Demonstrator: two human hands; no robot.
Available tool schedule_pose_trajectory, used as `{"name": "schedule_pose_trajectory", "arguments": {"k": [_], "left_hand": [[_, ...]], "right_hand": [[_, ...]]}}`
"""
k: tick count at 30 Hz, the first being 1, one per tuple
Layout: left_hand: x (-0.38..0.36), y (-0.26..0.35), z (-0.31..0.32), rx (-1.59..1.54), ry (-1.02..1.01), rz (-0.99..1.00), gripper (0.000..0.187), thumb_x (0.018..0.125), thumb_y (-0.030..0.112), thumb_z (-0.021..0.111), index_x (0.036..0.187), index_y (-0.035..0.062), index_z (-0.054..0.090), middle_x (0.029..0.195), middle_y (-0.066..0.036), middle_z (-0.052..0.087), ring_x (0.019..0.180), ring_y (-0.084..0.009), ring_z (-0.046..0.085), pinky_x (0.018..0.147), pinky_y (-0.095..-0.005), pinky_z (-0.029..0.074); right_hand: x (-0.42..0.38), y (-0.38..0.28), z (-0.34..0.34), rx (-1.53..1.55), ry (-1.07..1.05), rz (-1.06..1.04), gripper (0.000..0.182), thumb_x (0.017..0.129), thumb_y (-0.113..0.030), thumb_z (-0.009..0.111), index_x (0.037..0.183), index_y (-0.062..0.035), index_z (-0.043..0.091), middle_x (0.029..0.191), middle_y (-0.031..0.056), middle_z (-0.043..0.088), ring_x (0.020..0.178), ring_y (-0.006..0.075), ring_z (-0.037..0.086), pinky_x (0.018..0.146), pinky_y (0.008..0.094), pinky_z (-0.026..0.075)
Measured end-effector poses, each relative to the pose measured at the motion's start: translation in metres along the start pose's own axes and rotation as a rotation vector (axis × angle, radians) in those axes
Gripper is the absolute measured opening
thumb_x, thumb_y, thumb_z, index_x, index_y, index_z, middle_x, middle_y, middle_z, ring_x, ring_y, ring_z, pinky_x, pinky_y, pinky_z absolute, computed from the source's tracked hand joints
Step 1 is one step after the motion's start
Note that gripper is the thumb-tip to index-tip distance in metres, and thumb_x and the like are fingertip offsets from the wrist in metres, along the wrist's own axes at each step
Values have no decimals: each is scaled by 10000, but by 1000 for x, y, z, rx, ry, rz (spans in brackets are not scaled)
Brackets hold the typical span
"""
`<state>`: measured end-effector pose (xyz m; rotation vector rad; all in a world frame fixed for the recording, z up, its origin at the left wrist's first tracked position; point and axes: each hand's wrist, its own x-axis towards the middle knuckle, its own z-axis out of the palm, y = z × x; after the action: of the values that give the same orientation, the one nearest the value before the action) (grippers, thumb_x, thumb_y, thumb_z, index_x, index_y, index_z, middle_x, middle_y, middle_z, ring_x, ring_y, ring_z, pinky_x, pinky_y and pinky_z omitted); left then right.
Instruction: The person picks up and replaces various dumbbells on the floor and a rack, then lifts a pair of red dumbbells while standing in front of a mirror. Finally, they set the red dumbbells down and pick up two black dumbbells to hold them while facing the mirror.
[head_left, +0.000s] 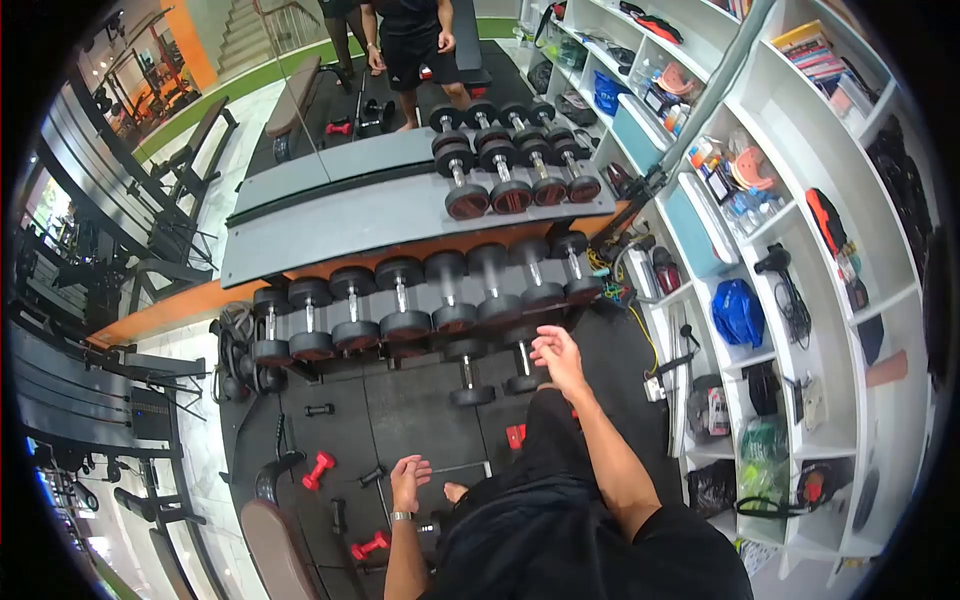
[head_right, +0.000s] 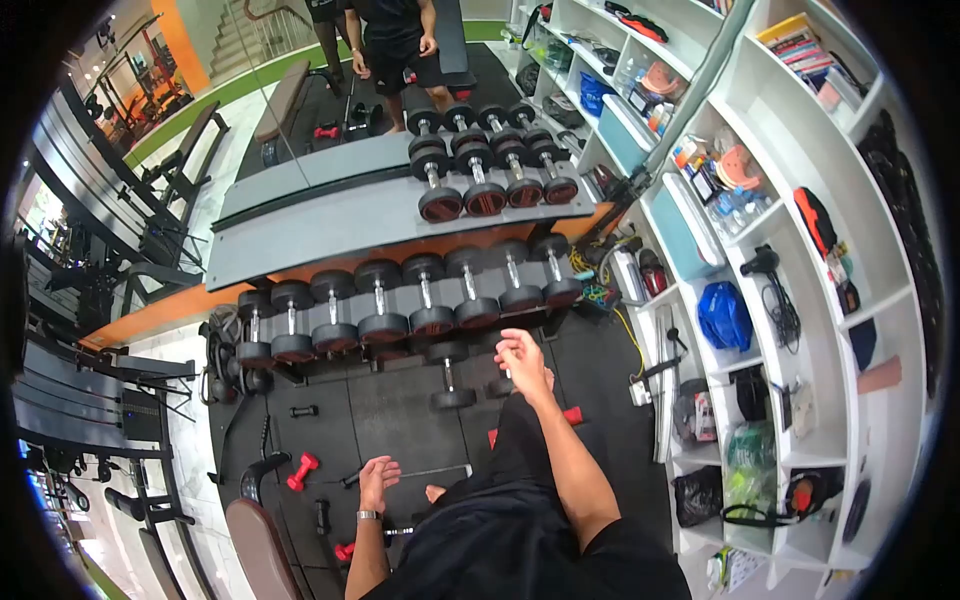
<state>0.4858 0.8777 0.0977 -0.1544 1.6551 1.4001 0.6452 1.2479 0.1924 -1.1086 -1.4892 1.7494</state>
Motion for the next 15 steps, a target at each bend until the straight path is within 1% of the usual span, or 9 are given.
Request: {"name": "schedule_pose_trajectory", "arguments": {"k": [3,5,6,7,9,10,11,13,15], "left_hand": [[46,46,61,-38,3,50,195,961,178,520,1070,36,597,947,-111,683,789,-190,680,656,-289,545],[84,67,107,-65,23,78,186,958,170,527,1065,35,597,947,-113,683,785,-189,679,653,-287,545],[108,76,130,-84,38,97,185,958,172,532,1063,35,597,946,-114,683,782,-189,678,651,-287,545],[131,84,154,-106,61,114,185,957,174,537,1061,34,597,946,-115,682,780,-188,678,649,-286,545],[173,107,211,-129,159,127,178,959,180,557,1055,35,595,902,-113,685,748,-182,674,636,-282,542],[184,117,240,-142,204,113,177,959,182,562,1053,35,595,890,-112,685,738,-180,672,634,-281,541],[187,127,264,-148,252,87,177,960,183,568,1051,34,595,878,-110,685,728,-179,671,632,-280,541],[207,157,312,-136,235,165,160,956,163,584,1037,26,595,846,-110,681,702,-175,667,616,-271,536],[212,203,350,-101,218,203,156,953,160,593,1028,23,595,829,-105,674,688,-166,660,606,-264,530]], "right_hand": [[101,-47,-11,-32,39,-85,248,889,-45,590,1137,-27,590,932,60,648,805,131,640,695,258,517],[193,-57,-23,-162,59,-265,214,880,-61,614,1089,-17,617,907,61,667,809,133,644,725,268,521],[244,-64,-26,-301,93,-368,187,868,-66,629,1049,-19,637,882,60,678,819,141,648,755,277,522],[296,-70,-24,-263,98,-312,206,837,-65,643,1041,-30,645,903,79,682,837,172,656,786,298,525],[390,-74,-17,-405,106,-472,241,809,-44,633,1049,-31,639,945,107,673,866,209,662,793,321,530],[425,-73,-15,-503,119,-453,267,786,-59,633,1050,-17,629,1003,149,656,906,278,656,825,365,525],[455,-73,-14,-641,92,-419,333,769,-79,638,1091,-1,607,1050,161,653,1013,288,635,893,369,500],[506,-63,-4,-745,72,-359,417,767,-159,666,1138,11,578,1101,179,637,1063,307,612,936,382,475],[542,-62,8,-768,46,-143,449,754,-181,692,1130,32,571,1089,233,636,1024,359,622,894,405,494]]}}
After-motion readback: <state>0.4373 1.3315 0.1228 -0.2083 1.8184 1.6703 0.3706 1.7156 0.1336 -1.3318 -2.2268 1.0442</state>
